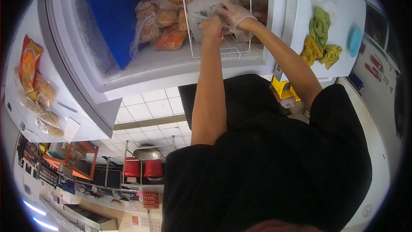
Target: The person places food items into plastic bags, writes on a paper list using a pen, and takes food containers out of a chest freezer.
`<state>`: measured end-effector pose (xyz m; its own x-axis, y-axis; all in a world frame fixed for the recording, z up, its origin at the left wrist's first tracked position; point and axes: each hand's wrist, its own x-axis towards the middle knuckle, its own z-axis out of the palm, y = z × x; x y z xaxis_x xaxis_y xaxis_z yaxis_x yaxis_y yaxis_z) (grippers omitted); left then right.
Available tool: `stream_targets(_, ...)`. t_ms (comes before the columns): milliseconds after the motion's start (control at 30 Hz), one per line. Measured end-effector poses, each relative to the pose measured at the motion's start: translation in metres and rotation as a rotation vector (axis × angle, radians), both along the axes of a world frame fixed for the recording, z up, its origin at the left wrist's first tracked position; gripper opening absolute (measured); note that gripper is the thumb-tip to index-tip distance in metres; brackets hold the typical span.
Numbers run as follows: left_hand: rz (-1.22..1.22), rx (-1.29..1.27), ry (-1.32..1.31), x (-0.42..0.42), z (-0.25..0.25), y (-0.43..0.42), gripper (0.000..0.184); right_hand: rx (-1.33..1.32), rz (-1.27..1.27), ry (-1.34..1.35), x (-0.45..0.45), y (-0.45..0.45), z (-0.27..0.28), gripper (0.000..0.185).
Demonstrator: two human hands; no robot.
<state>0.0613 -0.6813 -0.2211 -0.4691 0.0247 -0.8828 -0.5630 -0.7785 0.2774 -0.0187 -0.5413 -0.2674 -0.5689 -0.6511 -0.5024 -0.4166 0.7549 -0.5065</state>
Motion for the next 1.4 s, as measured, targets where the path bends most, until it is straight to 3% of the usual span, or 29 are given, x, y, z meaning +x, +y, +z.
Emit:
stream_targets(133, -0.031, -0.028, -0.01, 0.009, 0.01, -0.014, 0.054, -0.042, -0.341, -0.201, -0.011, -0.035, -0.001, 0.046)
stream_targets(233, -0.039, -0.064, 0.013, 0.018, -0.003, -0.012, 0.056, 0.084, -0.186, 0.096, -0.023, -0.049, -0.01, 0.044)
stream_targets(300, -0.075, -0.025, 0.082, 0.023, 0.002, -0.02, 0.055, 0.137, -0.417, -0.034, -0.028, -0.055, -0.01, 0.047)
stream_targets(367, -0.111, 0.01, 0.148, 0.023, 0.019, -0.023, 0.054, 0.144, -0.31, -0.036, -0.033, -0.052, -0.002, 0.05)
stream_targets(400, -0.164, -0.09, 0.107, 0.02, 0.027, -0.017, 0.053, 0.153, -0.206, -0.034, -0.035, -0.051, 0.001, 0.054)
stream_targets(500, -0.214, -0.229, 0.058, 0.043, 0.056, -0.008, 0.053, 0.147, -0.383, -0.053, -0.034, -0.043, -0.013, 0.057)
stream_targets(633, -0.169, -0.251, 0.113, 0.107, 0.071, 0.003, 0.059, 0.199, -0.39, -0.061, -0.036, -0.043, -0.011, 0.058)
stream_targets(700, -0.13, -0.238, 0.073, 0.131, 0.091, 0.006, 0.06, 0.231, -0.348, 0.088, -0.031, -0.04, -0.021, 0.048)
stream_targets(833, -0.196, -0.24, 0.043, 0.159, 0.121, -0.015, 0.055, 0.266, -0.47, 0.104, -0.021, -0.052, -0.004, 0.042)
stream_targets(900, -0.267, -0.247, 0.093, 0.166, 0.144, -0.038, 0.051, 0.202, -0.326, 0.309, -0.012, -0.05, -0.001, 0.042)
stream_targets(933, -0.306, -0.336, 0.095, 0.169, 0.16, -0.051, 0.049, 0.203, -0.329, 0.311, -0.01, -0.05, -0.004, 0.042)
stream_targets(1000, -0.348, -0.425, 0.095, 0.179, 0.175, -0.07, 0.046, 0.021, -0.061, 0.165, -0.001, -0.054, -0.012, 0.037)
stream_targets(1033, -0.175, -0.468, 0.161, 0.185, 0.178, -0.078, 0.044, 0.023, -0.066, 0.163, 0.009, -0.059, -0.012, 0.037)
stream_targets(1067, 0.0, -0.507, 0.227, 0.188, 0.177, -0.086, 0.042, -0.024, -0.107, 0.168, 0.02, -0.065, -0.013, 0.034)
stream_targets(1133, -0.029, -0.748, 0.261, 0.193, 0.155, -0.113, 0.042, -0.066, -0.158, 0.173, 0.024, -0.073, -0.026, 0.031)
stream_targets(1167, -0.038, -0.744, 0.263, 0.194, 0.142, -0.127, 0.042, 0.121, -0.177, 0.017, 0.016, -0.078, -0.036, 0.032)
stream_targets(1200, -0.087, -0.903, 0.263, 0.193, 0.128, -0.14, 0.042, 0.305, -0.194, -0.141, 0.012, -0.084, -0.043, 0.033)
stream_targets(1233, -0.136, -1.062, 0.26, 0.193, 0.115, -0.152, 0.042, 0.307, -0.201, -0.145, 0.017, -0.09, -0.028, 0.033)
stream_targets(1267, -0.145, -1.058, 0.262, 0.196, 0.1, -0.162, 0.042, 0.253, -0.262, -0.16, 0.025, -0.1, 0.003, 0.036)
stream_targets(1300, -0.21, -1.209, 0.304, 0.197, 0.084, -0.17, 0.041, 0.199, -0.324, -0.168, 0.029, -0.106, 0.02, 0.038)
stream_targets(1333, -0.273, -1.359, 0.349, 0.194, 0.076, -0.173, 0.042, 0.203, -0.334, -0.164, 0.037, -0.105, 0.007, 0.038)
stream_targets(1400, -0.279, -1.333, 0.325, 0.192, 0.072, -0.177, 0.041, -0.297, -0.439, -0.274, 0.059, -0.104, -0.015, 0.037)
